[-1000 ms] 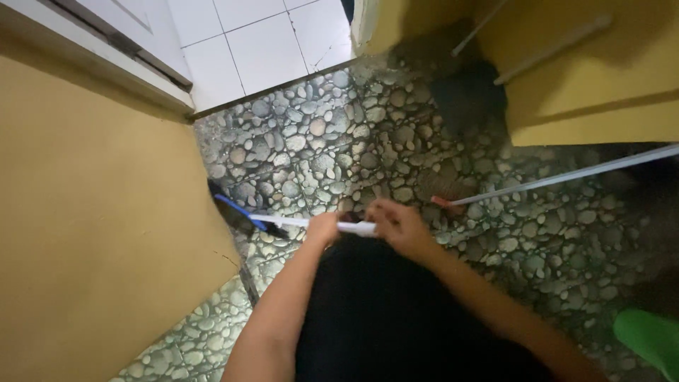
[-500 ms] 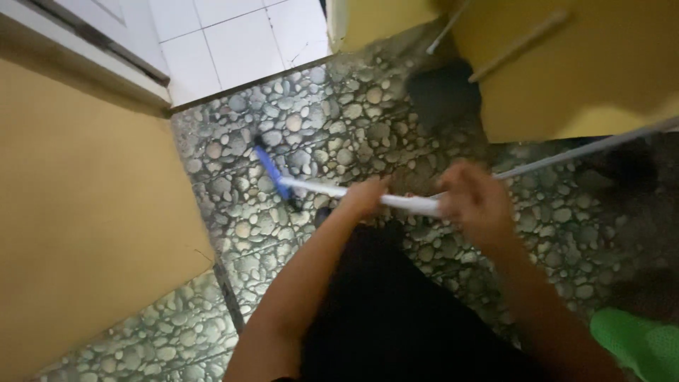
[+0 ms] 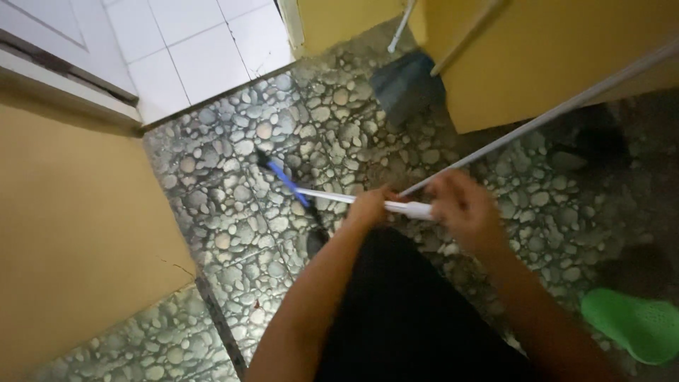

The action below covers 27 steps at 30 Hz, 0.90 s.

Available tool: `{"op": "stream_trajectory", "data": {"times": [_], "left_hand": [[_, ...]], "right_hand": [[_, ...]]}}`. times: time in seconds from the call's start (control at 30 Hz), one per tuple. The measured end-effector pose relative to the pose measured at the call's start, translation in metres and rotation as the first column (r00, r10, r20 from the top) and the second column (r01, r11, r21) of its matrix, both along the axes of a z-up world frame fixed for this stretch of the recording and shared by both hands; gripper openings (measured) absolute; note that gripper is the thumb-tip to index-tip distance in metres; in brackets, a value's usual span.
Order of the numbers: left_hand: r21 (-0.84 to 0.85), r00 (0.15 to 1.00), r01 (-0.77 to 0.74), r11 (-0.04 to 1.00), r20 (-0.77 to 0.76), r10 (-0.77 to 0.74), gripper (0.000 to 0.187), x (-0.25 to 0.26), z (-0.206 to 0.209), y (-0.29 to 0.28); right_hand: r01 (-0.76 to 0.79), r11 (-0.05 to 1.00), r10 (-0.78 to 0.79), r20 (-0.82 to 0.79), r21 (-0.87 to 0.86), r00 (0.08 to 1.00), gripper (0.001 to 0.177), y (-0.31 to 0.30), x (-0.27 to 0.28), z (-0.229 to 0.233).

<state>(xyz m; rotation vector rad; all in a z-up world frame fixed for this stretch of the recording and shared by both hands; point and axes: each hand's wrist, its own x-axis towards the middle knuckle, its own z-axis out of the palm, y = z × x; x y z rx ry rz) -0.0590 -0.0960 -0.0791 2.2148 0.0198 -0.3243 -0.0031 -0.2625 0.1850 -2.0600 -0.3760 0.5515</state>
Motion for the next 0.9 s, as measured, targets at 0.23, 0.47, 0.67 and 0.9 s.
{"op": "stream_trajectory", "data": {"times": [0.23,0.47,0.67,0.9], "left_hand": [[0.075,0.986,0.065,0.995,-0.155,-0.053,0.058,-0.037,-0.036,0.011],[0.284,0.872,0.060,0.957,-0.481,0.088,0.049,-0.196,-0.129,0.087],[0.232,0.968,0.090,0.969,-0.251,-0.030,0.060,-0.158,-0.098,0.074],[0.195,0.996,0.077,0.978,-0.052,-0.068,0.060,-0.082,0.030,0.042]], "right_hand": [[0.028,0.998,-0.026,-0.042,0.064,0.999,0.021,-0.002,-0.020,-0.029],[-0.103,0.929,0.233,-0.345,0.356,0.909,0.018,0.060,-0.122,-0.150],[-0.164,0.982,0.173,-0.093,0.097,0.981,0.021,0.075,-0.118,-0.041],[0.101,0.990,-0.098,-0.032,0.096,0.995,0.027,0.032,-0.102,0.019]]}}
